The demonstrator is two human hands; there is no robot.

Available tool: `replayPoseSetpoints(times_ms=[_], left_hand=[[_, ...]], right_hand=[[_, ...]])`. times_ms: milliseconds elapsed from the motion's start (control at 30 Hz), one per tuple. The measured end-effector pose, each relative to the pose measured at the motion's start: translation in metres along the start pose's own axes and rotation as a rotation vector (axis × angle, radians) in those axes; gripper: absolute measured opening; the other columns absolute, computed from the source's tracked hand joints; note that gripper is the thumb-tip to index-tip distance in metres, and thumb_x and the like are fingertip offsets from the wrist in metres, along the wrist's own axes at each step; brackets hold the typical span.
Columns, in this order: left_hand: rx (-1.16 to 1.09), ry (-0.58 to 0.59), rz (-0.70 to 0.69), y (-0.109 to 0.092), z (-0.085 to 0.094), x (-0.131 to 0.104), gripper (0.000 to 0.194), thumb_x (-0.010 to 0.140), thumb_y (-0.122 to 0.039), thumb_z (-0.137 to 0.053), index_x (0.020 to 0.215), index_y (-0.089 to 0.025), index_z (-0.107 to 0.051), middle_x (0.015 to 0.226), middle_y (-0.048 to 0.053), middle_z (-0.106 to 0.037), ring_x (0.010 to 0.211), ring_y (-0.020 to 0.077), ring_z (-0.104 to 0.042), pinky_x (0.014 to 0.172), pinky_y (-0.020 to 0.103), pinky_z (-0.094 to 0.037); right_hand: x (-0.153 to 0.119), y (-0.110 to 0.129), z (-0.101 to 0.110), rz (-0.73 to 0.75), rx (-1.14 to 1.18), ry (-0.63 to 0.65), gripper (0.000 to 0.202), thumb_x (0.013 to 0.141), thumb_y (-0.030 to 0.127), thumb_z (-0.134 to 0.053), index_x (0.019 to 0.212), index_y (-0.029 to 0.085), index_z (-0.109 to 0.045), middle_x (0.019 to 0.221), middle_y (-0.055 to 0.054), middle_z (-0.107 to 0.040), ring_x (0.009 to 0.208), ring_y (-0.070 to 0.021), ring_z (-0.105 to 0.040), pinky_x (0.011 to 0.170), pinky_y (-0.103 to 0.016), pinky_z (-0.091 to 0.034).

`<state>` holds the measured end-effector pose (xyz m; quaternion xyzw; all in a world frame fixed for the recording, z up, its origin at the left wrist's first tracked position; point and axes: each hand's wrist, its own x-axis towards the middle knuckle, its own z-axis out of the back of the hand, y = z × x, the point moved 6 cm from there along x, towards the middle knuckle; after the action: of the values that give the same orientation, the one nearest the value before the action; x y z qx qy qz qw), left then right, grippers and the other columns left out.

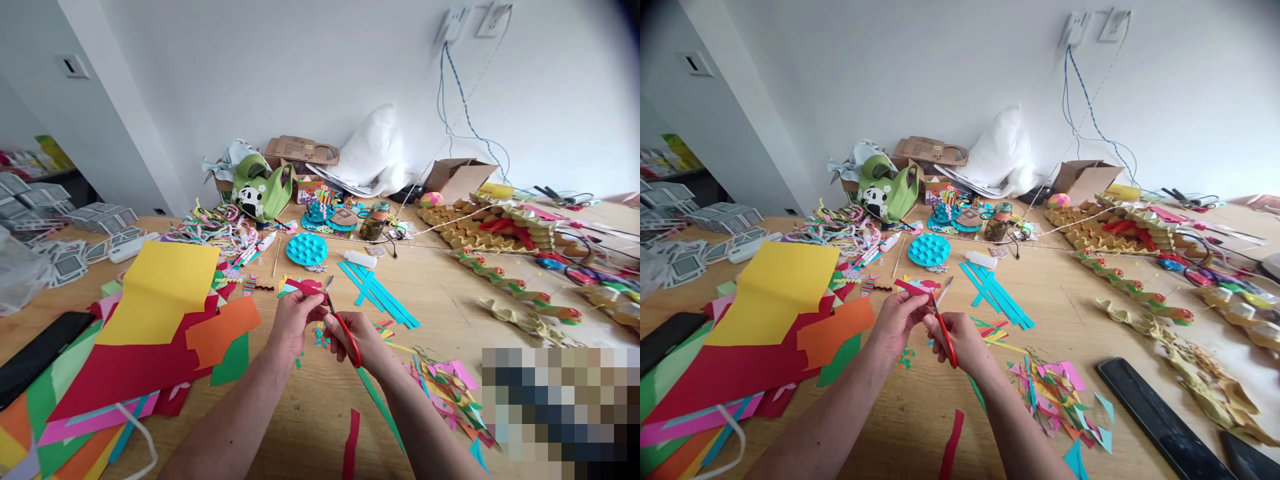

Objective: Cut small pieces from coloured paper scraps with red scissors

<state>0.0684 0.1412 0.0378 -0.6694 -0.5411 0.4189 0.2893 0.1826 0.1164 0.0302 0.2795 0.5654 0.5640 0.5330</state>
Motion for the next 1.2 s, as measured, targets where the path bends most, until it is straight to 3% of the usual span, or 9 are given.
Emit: replayPoseSetpoints(times_ms=[667,900,1200], left_hand=[[-0.009,-0.002,0.011,0.0021,-0.0005,0.0006,0.021,0.059,-0.028,-0.075,0.063,-0.012,-0.063,0.054,0.002,-0.062,0.048,0.0117,-0.055,0.054,0.026,-0.045],[-0.004,0.084,0.025,-0.0001,-0.0086,-0.0034,0.02,0.06,-0.028,-0.073,0.061,-0.012,-0.062,0.054,0.002,-0.062,0.044,0.0128,-0.055,0.047,0.026,-0.043],[0.014,0.04,0.013,-0.0001,-0.0039,-0.0015,0.018,0.06,-0.026,-0.072,0.063,-0.011,-0.063,0.056,0.003,-0.064,0.048,0.0123,-0.057,0.051,0.025,-0.045]], right_hand=[[0.0013,-0.0006,0.0006,-0.02,0.007,0.004,0.056,0.07,0.071,-0.059,0.063,0.016,-0.054,0.045,0.002,-0.055,0.034,-0.0082,-0.049,0.034,-0.017,-0.032],[0.0021,-0.0024,0.0014,-0.03,0.023,-0.008,0.056,0.07,0.07,-0.06,0.063,0.015,-0.055,0.045,0.002,-0.055,0.034,-0.008,-0.05,0.034,-0.017,-0.032],[0.0016,-0.0024,0.0011,-0.024,0.036,0.003,0.054,0.07,0.068,-0.061,0.063,0.015,-0.055,0.045,0.002,-0.055,0.034,-0.0076,-0.049,0.034,-0.016,-0.031]])
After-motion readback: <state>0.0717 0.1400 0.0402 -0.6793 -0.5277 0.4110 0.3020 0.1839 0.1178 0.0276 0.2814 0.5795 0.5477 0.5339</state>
